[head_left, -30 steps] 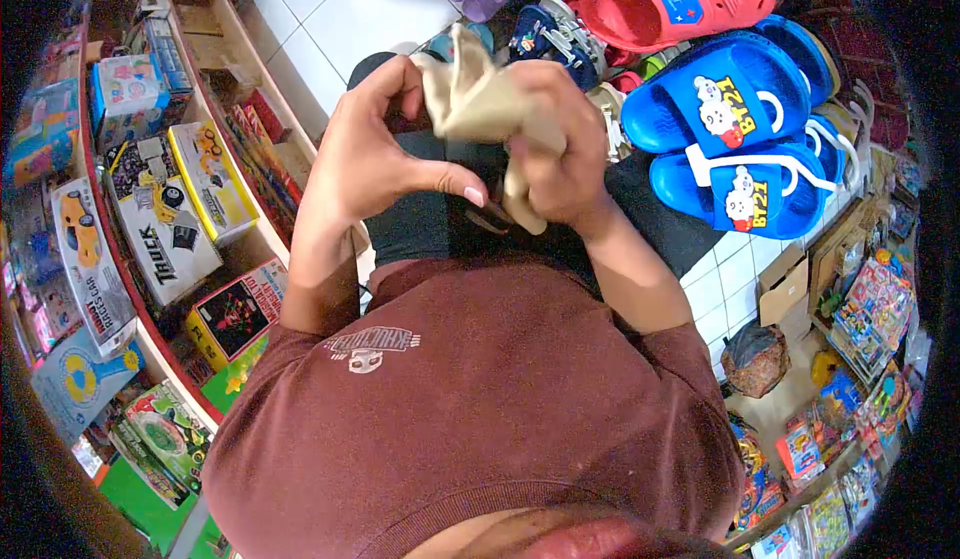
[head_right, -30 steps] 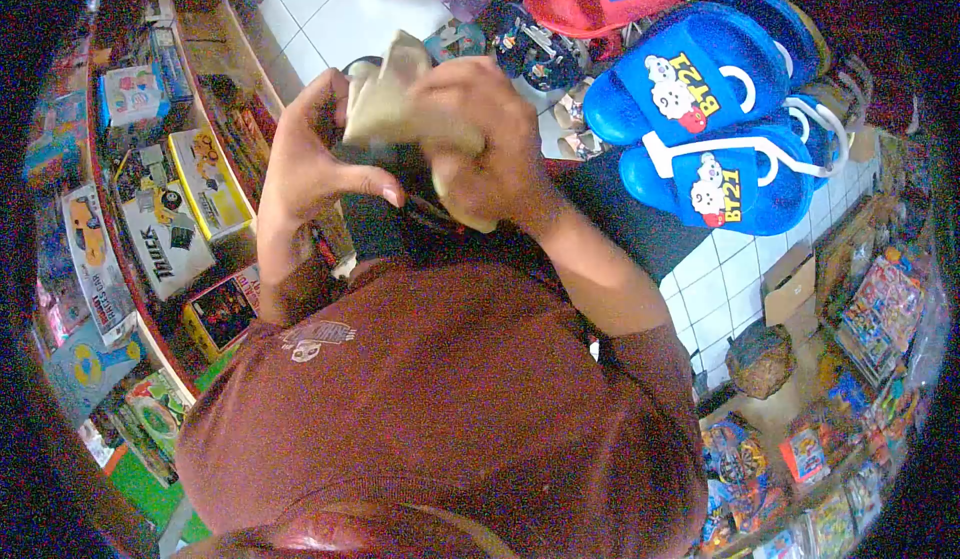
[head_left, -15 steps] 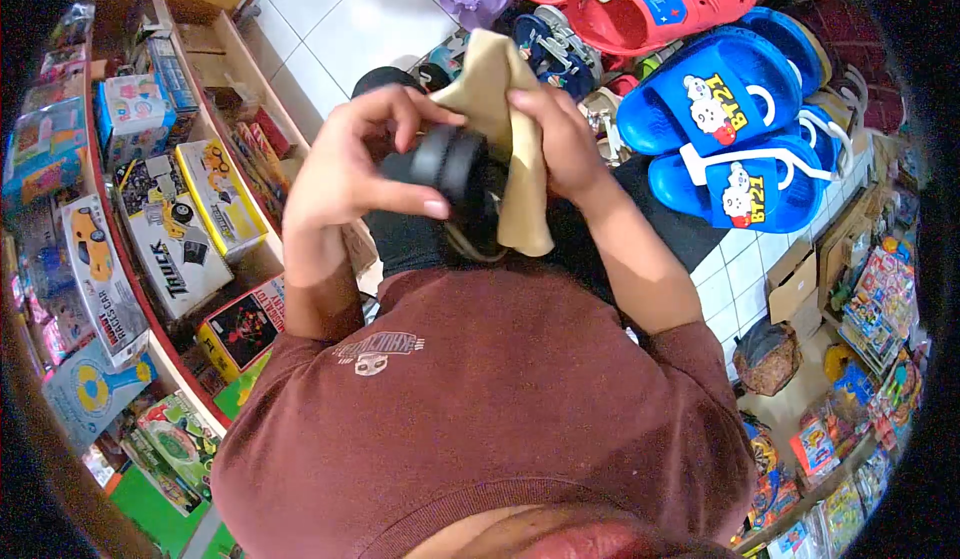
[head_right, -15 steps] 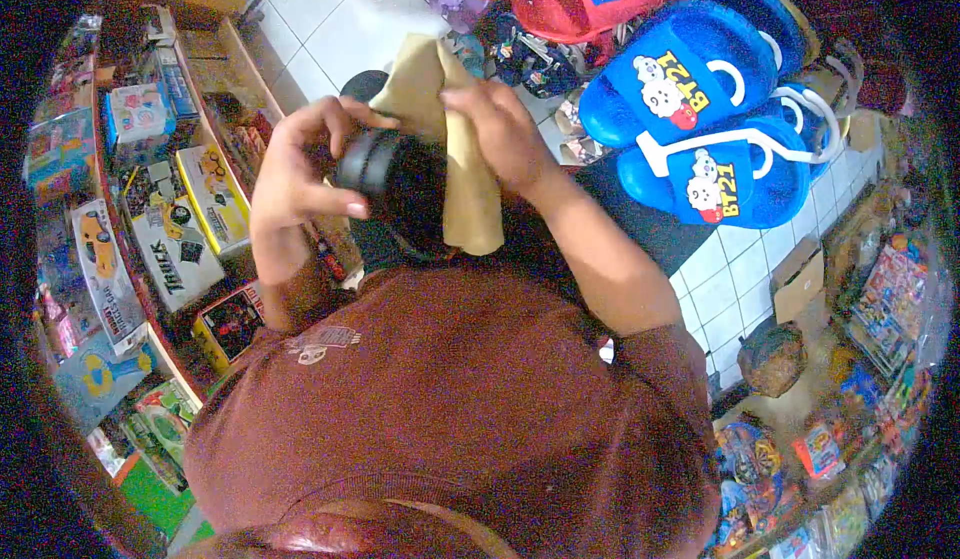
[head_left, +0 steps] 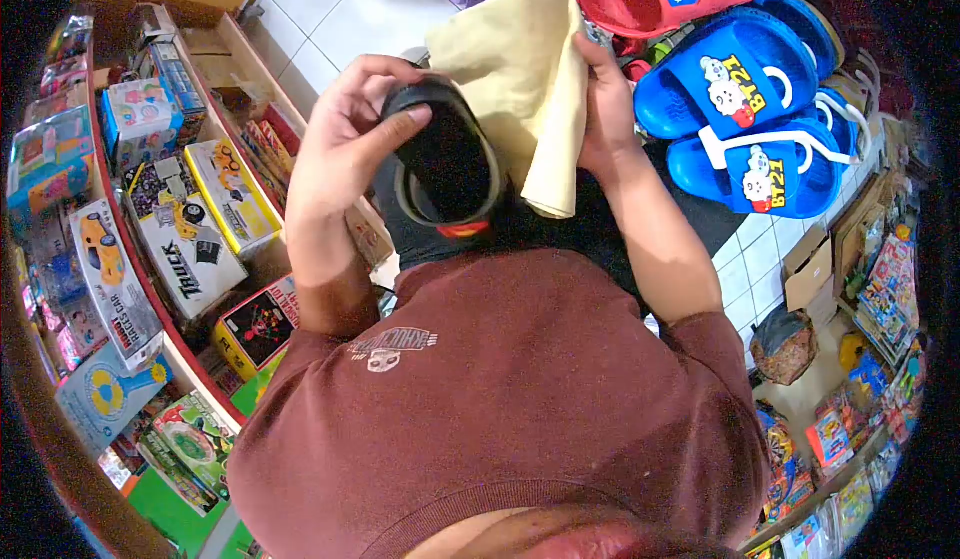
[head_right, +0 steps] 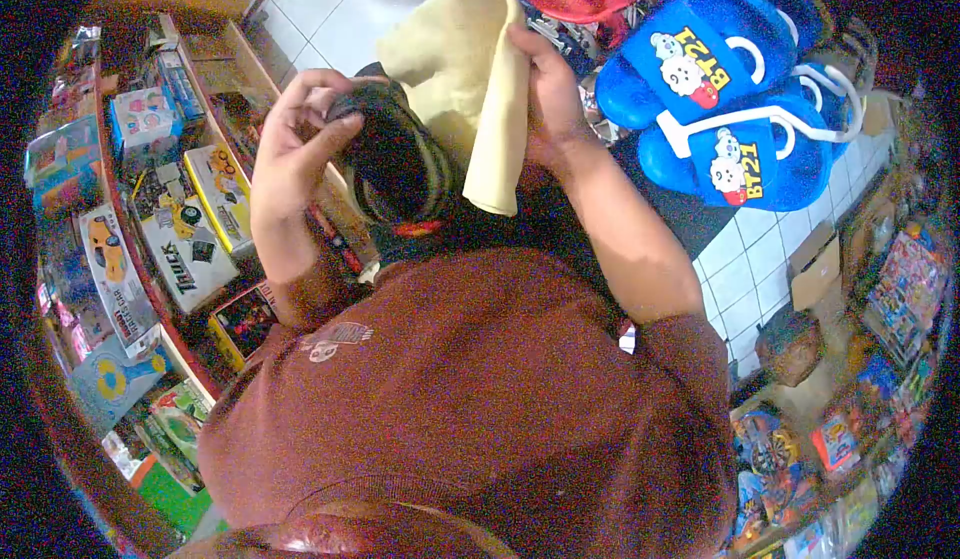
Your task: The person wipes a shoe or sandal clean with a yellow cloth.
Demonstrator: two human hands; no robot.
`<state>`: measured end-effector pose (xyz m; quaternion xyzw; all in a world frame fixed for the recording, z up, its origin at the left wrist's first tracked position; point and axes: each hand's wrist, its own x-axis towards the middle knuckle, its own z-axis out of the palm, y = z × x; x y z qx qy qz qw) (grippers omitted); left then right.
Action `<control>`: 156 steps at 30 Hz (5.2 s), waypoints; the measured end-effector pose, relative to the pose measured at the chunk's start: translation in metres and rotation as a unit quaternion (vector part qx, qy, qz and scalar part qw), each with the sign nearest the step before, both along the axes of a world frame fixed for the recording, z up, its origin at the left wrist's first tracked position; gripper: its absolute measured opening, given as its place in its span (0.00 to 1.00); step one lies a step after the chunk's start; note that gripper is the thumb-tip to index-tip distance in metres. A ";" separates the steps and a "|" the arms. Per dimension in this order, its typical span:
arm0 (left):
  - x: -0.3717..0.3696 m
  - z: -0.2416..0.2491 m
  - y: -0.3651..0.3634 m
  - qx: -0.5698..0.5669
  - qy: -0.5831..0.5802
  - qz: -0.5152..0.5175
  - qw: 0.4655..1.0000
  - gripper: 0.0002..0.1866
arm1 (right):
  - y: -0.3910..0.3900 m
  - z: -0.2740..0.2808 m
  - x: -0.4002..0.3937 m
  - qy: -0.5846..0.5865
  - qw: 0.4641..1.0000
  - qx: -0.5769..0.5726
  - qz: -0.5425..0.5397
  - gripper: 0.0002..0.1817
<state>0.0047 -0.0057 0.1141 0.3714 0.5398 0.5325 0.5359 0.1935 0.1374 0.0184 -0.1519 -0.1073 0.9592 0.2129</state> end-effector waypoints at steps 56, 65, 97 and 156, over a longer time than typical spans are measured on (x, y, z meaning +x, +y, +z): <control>-0.032 -0.062 0.029 0.063 0.163 0.374 0.911 0.11 | -0.045 -0.105 -0.054 -0.295 0.854 0.403 0.145 0.40; -0.053 -0.047 0.000 0.259 -0.005 -0.008 0.966 0.16 | -0.026 -0.025 -0.025 -0.153 0.966 0.163 0.126 0.27; -0.019 0.009 -0.018 0.041 0.468 0.050 0.881 0.30 | -0.090 -0.011 -0.043 -0.215 0.863 0.336 0.310 0.44; -0.012 -0.005 -0.013 0.076 0.333 0.116 0.933 0.38 | -0.068 -0.034 -0.041 -0.131 0.978 -0.079 0.142 0.30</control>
